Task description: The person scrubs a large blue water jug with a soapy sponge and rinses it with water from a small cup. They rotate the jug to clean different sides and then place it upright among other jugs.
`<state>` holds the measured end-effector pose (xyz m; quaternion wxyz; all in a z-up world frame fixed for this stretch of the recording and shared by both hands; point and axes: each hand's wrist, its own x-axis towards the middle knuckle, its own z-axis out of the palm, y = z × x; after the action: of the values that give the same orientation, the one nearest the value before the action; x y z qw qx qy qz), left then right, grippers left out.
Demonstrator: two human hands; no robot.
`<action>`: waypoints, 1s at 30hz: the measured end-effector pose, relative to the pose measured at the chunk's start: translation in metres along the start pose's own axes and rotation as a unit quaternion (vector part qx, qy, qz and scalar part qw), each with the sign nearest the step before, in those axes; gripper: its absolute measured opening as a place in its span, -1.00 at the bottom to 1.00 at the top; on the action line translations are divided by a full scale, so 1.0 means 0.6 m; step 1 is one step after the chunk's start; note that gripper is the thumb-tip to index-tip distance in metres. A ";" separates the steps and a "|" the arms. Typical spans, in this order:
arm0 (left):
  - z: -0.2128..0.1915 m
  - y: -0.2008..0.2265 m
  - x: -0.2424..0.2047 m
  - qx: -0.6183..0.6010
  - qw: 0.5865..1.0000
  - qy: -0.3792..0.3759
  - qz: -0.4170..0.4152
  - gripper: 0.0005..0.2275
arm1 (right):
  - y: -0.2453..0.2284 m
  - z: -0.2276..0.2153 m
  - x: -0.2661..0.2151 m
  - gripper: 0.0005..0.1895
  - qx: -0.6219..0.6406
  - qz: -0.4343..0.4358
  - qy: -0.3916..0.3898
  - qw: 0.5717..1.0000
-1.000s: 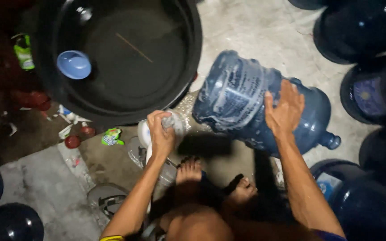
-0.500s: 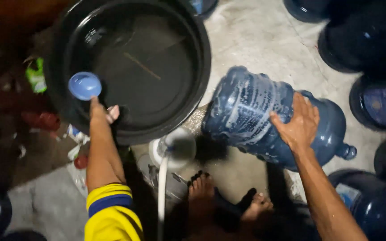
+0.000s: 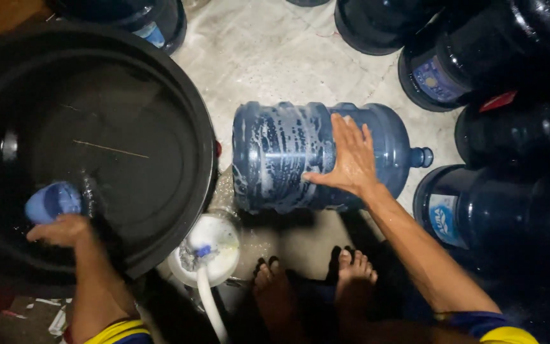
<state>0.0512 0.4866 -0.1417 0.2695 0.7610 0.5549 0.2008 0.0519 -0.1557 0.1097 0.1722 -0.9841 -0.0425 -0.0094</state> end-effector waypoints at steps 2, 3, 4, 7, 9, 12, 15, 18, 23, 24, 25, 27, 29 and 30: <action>0.020 0.048 -0.053 0.025 0.997 -0.076 -0.009 -0.57 | -0.021 -0.014 0.003 0.37 0.011 0.005 -0.019 1.000; 0.026 0.072 -0.076 0.052 0.987 -0.150 -0.016 -0.68 | -0.034 -0.019 0.006 0.36 0.025 0.010 -0.039 0.999; 0.027 0.095 -0.096 0.051 0.988 -0.148 -0.017 -0.68 | -0.044 -0.009 0.004 0.36 0.025 0.008 -0.039 0.999; 0.000 0.201 -0.178 0.128 0.925 -0.358 -0.034 -0.68 | -0.073 0.027 0.008 0.17 -0.034 -0.068 0.027 0.997; -0.052 0.316 -0.270 -0.237 0.870 -0.363 -0.235 -0.73 | -0.088 0.052 0.014 -0.05 -0.080 -0.098 0.049 0.991; -0.032 0.362 -0.355 -0.476 0.687 -0.402 -0.375 -0.61 | -0.091 0.120 0.024 -0.23 -0.064 -0.162 0.065 0.983; -0.046 0.415 -0.464 -0.513 0.602 -0.504 -0.347 -0.56 | -0.127 0.105 0.025 -0.33 -0.042 -0.197 0.070 0.977; -0.116 0.522 -0.578 -0.482 0.607 -0.571 -0.271 -0.53 | -0.121 0.122 0.031 -0.39 -0.054 -0.226 0.083 0.969; -0.101 0.550 -0.717 -0.515 0.716 -0.456 -0.122 -0.29 | -0.091 0.151 0.077 -0.61 -0.017 -0.209 0.133 0.969; -0.188 0.594 -0.746 -0.418 0.788 -0.451 0.025 -0.33 | -0.080 0.164 0.091 -0.56 -0.016 -0.195 0.118 0.973; -0.170 0.585 -0.744 -0.418 0.788 -0.452 0.024 -0.33 | -0.063 0.155 0.090 -0.56 -0.017 -0.195 0.119 0.974; -0.132 0.567 -0.740 -0.429 0.754 -0.366 0.337 -0.33 | -0.031 0.138 0.089 -0.54 -0.046 -0.177 0.136 0.974; -0.136 0.549 -0.708 -0.433 0.761 -0.355 0.328 -0.34 | 0.013 0.105 0.081 -0.49 -0.068 -0.164 0.149 0.973; -0.138 0.540 -0.693 -0.437 0.768 -0.344 0.319 -0.35 | 0.035 0.089 0.077 -0.43 -0.091 -0.150 0.162 0.971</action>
<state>0.1134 0.0285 0.1246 0.6662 0.7126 0.0027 0.2201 0.0997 -0.1536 0.0539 0.0833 -0.9634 -0.1601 -0.1981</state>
